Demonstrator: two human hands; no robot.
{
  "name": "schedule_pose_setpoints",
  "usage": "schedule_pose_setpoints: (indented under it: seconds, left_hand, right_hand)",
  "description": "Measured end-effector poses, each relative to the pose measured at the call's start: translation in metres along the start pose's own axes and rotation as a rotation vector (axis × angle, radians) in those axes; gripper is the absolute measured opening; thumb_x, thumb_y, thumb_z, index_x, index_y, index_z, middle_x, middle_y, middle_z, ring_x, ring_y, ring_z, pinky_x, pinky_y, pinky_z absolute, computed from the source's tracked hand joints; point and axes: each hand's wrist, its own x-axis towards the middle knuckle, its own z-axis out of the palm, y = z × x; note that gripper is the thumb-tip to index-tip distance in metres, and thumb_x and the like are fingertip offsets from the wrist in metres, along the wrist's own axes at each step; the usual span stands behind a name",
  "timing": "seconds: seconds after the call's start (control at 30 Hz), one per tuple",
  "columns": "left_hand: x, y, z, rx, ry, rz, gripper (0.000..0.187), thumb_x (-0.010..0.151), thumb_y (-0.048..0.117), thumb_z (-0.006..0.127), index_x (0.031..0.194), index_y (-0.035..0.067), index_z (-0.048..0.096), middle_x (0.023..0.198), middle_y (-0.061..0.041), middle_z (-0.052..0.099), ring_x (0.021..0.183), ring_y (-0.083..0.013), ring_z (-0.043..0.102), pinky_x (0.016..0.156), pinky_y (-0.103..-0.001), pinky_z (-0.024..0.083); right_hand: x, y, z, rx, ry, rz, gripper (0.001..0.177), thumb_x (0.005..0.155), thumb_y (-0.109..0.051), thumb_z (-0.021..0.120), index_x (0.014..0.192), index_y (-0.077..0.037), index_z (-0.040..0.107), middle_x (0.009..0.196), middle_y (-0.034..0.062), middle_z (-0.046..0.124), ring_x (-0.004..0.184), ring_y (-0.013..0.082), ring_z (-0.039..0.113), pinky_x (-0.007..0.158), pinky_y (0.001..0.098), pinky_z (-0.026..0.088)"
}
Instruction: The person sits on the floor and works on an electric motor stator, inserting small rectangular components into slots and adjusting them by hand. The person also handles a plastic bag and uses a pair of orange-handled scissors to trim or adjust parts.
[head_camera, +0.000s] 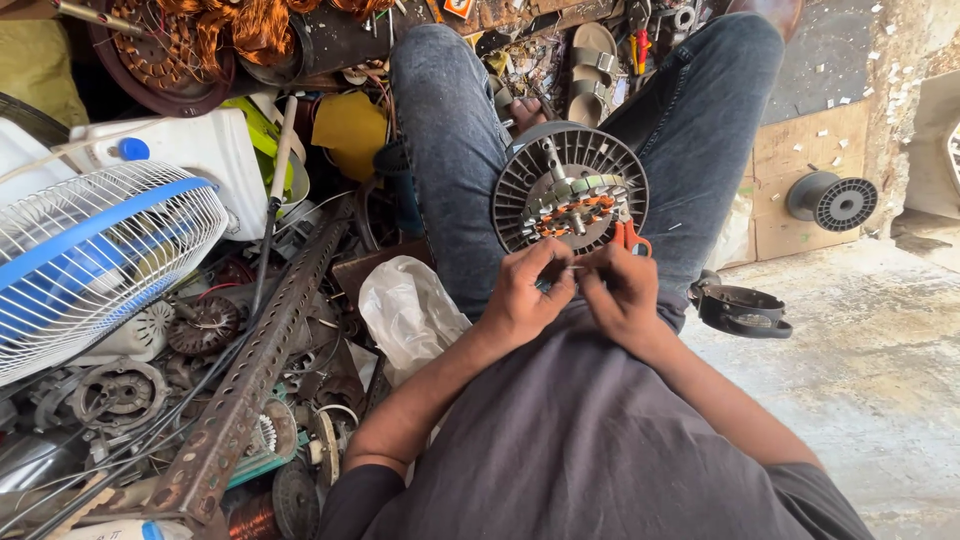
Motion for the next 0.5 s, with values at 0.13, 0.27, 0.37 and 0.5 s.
schedule_pose_setpoints:
  seconds: [0.13, 0.27, 0.37, 0.5]
  left_hand:
    - [-0.006, -0.010, -0.004, -0.181, -0.100, -0.282, 0.007, 0.099, 0.002, 0.066, 0.095, 0.001, 0.060, 0.077, -0.005, 0.066, 0.070, -0.0067, 0.062, 0.062, -0.027, 0.050]
    - [-0.013, -0.028, 0.000, -0.243, -0.022, -0.207, 0.007, 0.099, 0.001, 0.064, 0.094, 0.002, 0.059, 0.079, 0.001, 0.062, 0.071, -0.0005, 0.058, 0.063, -0.022, 0.048]
    - [-0.017, -0.042, -0.001, -0.460, -0.001, -0.210, 0.007, 0.099, -0.001, 0.062, 0.094, 0.003, 0.060, 0.084, 0.002, 0.061, 0.076, -0.0009, 0.055, 0.066, -0.021, 0.046]
    - [-0.012, -0.052, -0.011, -0.590, -0.074, -0.287, 0.011, 0.099, -0.002, 0.064, 0.090, 0.003, 0.060, 0.085, 0.002, 0.062, 0.076, -0.0020, 0.056, 0.067, -0.021, 0.046]
  right_hand:
    - [0.011, 0.001, -0.006, -0.110, -0.110, -0.163, 0.011, 0.091, 0.008, 0.062, 0.085, 0.000, 0.058, 0.074, 0.0076, 0.064, 0.063, 0.0182, 0.065, 0.060, 0.0276, 0.047]
    - [0.018, -0.002, -0.007, -0.067, -0.179, -0.052, 0.011, 0.089, 0.009, 0.064, 0.082, 0.000, 0.061, 0.076, 0.0092, 0.068, 0.066, 0.0190, 0.069, 0.061, 0.0280, 0.049]
    - [0.037, -0.015, -0.016, -0.083, -0.268, -0.131, 0.008, 0.083, 0.003, 0.071, 0.088, -0.001, 0.068, 0.085, 0.0100, 0.073, 0.075, 0.0190, 0.074, 0.066, 0.0282, 0.055]
    - [0.055, -0.032, -0.025, -0.131, -0.310, -0.297, 0.026, 0.078, -0.002, 0.083, 0.103, -0.003, 0.075, 0.095, 0.0130, 0.073, 0.083, 0.0225, 0.074, 0.071, 0.0304, 0.058]
